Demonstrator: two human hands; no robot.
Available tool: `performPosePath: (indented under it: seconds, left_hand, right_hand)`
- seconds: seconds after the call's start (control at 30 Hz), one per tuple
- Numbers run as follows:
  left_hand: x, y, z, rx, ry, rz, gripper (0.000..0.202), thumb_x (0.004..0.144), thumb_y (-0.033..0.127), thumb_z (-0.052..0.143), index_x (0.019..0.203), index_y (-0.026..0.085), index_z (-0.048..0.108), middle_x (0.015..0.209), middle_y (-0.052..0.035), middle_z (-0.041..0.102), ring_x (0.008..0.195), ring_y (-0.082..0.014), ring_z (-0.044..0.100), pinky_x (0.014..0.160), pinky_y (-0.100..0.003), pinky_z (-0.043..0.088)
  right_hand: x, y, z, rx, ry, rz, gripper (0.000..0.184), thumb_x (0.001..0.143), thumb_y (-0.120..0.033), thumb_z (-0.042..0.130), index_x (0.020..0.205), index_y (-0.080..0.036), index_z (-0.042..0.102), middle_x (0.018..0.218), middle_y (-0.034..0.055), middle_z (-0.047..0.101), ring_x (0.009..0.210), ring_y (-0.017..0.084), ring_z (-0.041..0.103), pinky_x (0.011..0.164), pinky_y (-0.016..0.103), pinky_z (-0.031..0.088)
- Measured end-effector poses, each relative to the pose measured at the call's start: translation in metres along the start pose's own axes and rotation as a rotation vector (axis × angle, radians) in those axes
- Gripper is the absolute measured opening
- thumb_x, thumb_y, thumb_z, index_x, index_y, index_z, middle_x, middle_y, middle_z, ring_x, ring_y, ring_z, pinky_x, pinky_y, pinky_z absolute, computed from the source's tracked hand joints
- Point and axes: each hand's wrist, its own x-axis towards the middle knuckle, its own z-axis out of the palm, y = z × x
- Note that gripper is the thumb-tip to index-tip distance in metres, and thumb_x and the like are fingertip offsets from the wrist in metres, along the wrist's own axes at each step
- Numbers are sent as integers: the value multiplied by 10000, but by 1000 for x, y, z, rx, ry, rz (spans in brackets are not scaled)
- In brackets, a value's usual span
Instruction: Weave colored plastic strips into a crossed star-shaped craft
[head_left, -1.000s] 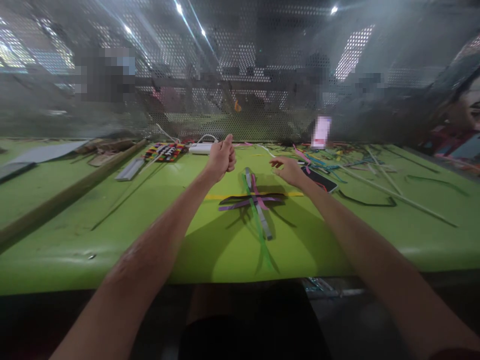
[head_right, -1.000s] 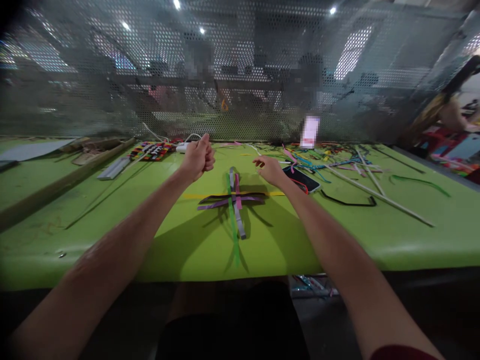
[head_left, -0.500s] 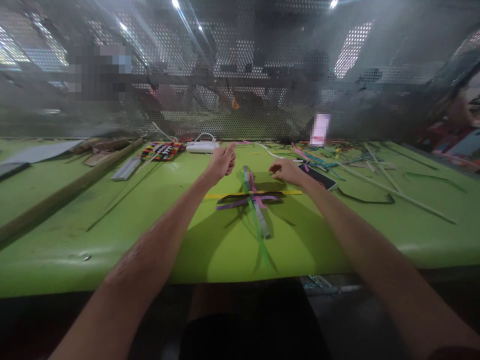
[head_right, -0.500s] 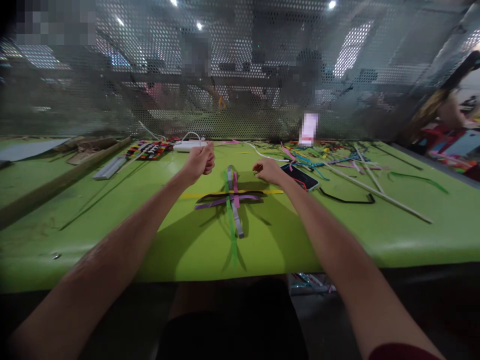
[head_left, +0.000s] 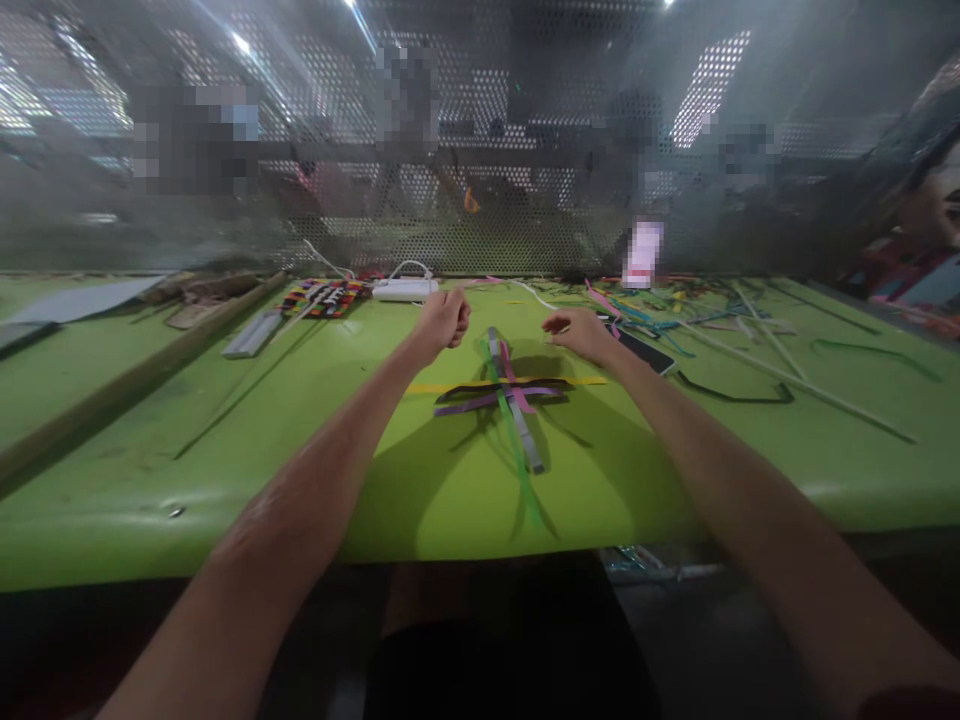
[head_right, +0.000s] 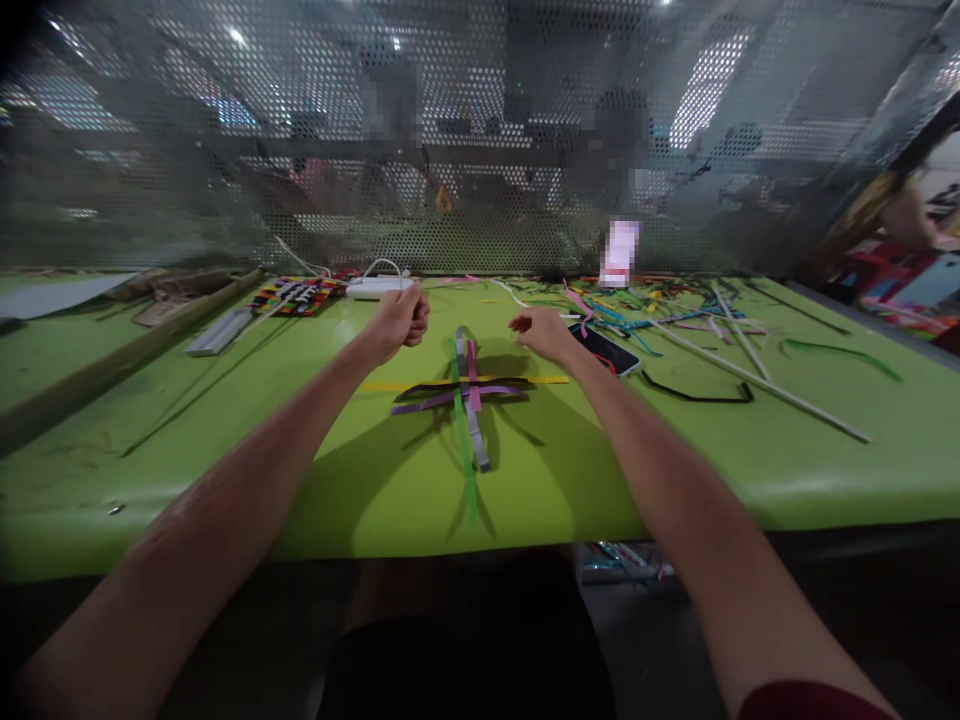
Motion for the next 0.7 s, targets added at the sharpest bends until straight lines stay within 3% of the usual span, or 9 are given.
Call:
performPosePath:
  seconds: [0.2, 0.33, 0.47, 0.57, 0.7]
  left_hand:
    - [0, -1, 4, 22, -21, 13, 539, 1215, 222, 428, 680, 244, 365, 497, 114, 260, 384, -45, 200, 400, -152, 173]
    - [3, 2, 4, 16, -12, 39, 523, 1224, 276, 452, 710, 246, 358, 515, 117, 271, 385, -39, 202, 402, -144, 177]
    - [5, 4, 3, 20, 37, 79, 525, 1234, 310, 449, 721, 248, 355, 516, 115, 277, 377, -39, 226, 408, -157, 174]
    - [5, 2, 2, 65, 55, 111, 544, 1231, 288, 433, 695, 251, 348, 498, 110, 269, 374, -47, 233, 403, -176, 173]
    - [3, -2, -1, 119, 48, 126, 532, 1195, 246, 497, 683, 246, 357, 486, 106, 297, 380, -44, 232, 400, -167, 194]
  right_hand:
    - [1, 4, 3, -66, -67, 18, 190, 809, -99, 846, 947, -222, 890, 1053, 112, 880, 1000, 321, 834, 992, 480, 674]
    - [3, 6, 5, -94, -108, 17, 169, 797, -88, 843, 933, -179, 883, 1041, 134, 881, 991, 317, 830, 996, 465, 662]
    - [4, 7, 5, -102, -127, 17, 154, 803, -134, 833, 924, -210, 892, 1040, 127, 889, 988, 323, 834, 997, 479, 667]
    - [2, 4, 4, -121, -116, 7, 186, 810, -139, 825, 947, -236, 906, 1031, 111, 895, 984, 326, 835, 999, 480, 671]
    - [-2, -2, -2, -148, -45, -18, 217, 858, -150, 808, 1037, -209, 914, 1158, 118, 895, 1124, 342, 823, 1095, 479, 628]
